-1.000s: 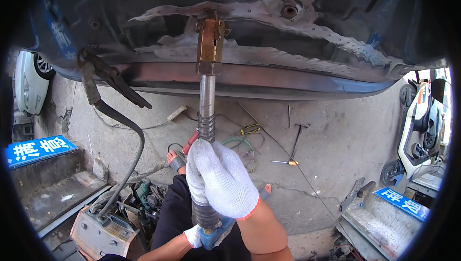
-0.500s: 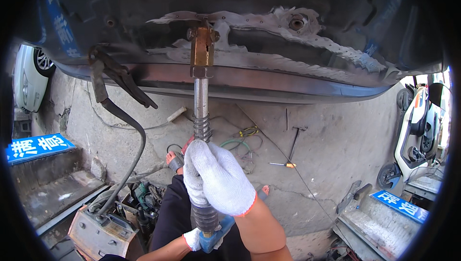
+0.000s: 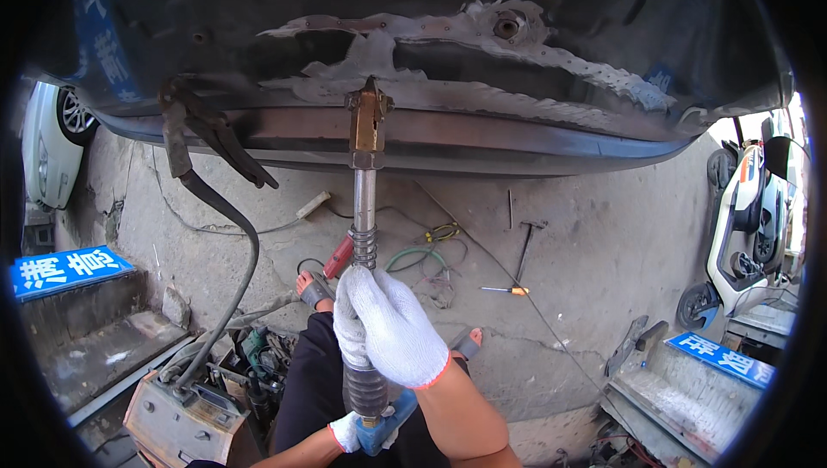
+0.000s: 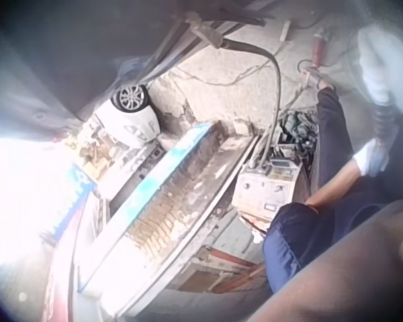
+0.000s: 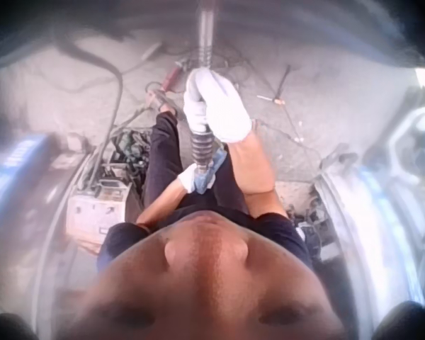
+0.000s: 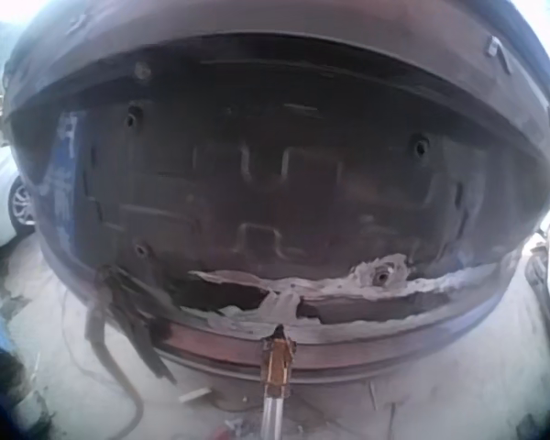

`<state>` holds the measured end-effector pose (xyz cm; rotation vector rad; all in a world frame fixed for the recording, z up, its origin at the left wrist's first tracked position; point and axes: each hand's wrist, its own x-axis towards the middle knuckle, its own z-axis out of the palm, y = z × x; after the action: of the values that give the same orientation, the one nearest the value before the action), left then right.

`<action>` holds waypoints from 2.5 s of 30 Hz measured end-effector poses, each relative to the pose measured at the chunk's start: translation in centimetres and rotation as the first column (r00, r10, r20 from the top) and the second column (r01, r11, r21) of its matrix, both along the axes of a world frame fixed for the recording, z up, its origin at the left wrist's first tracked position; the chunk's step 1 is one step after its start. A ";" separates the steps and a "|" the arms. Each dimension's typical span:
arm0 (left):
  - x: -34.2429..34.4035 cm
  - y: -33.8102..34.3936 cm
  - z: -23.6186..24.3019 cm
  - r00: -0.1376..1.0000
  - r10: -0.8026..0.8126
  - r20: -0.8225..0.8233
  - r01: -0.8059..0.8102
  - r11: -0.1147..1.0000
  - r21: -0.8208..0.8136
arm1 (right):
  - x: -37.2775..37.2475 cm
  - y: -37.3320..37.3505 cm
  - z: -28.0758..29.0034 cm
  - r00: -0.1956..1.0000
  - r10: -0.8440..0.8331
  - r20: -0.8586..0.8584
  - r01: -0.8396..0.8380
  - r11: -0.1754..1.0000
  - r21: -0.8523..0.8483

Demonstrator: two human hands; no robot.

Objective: The person uses a pneumatic dent puller to repeatedly tap and pull a dented area on the underside of a car's rear bumper. They then switch to an angle grinder to smooth the metal surface before resuming dent pulling.

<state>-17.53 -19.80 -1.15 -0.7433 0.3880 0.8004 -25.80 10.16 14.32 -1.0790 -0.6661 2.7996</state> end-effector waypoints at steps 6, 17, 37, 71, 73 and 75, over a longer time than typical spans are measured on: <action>1.0 -0.1 -1.4 0.999 0.035 0.039 -0.033 0.998 -0.047 | 1.1 0.6 -1.2 0.999 -0.012 -0.033 0.014 0.997 0.071; 0.9 0.1 -1.6 0.995 0.080 0.055 -0.074 0.992 -0.103 | -0.3 1.7 -1.0 0.995 -0.004 -0.097 0.000 0.999 -0.040; 0.1 0.8 -1.7 0.999 -0.045 -0.008 0.045 0.998 -0.051 | 2.5 3.5 0.1 0.977 -0.177 -0.121 0.178 0.984 -0.005; 0.5 4.6 1.4 0.999 -0.037 0.036 0.037 0.999 -0.018 | 2.7 5.1 3.1 0.991 -0.127 0.038 0.115 0.967 0.228; 0.7 4.8 1.8 0.997 -0.074 -0.008 0.074 0.997 0.007 | 2.5 5.1 3.2 0.992 -0.113 0.061 0.092 0.959 0.269; 0.8 5.1 2.1 0.995 -0.103 -0.013 0.103 0.995 0.013 | 2.4 5.2 3.3 0.992 -0.103 0.076 0.078 0.957 0.278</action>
<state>-16.73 -14.66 0.99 -0.7007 0.4283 0.7097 -23.35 15.34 17.67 -1.1521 -0.9547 2.4987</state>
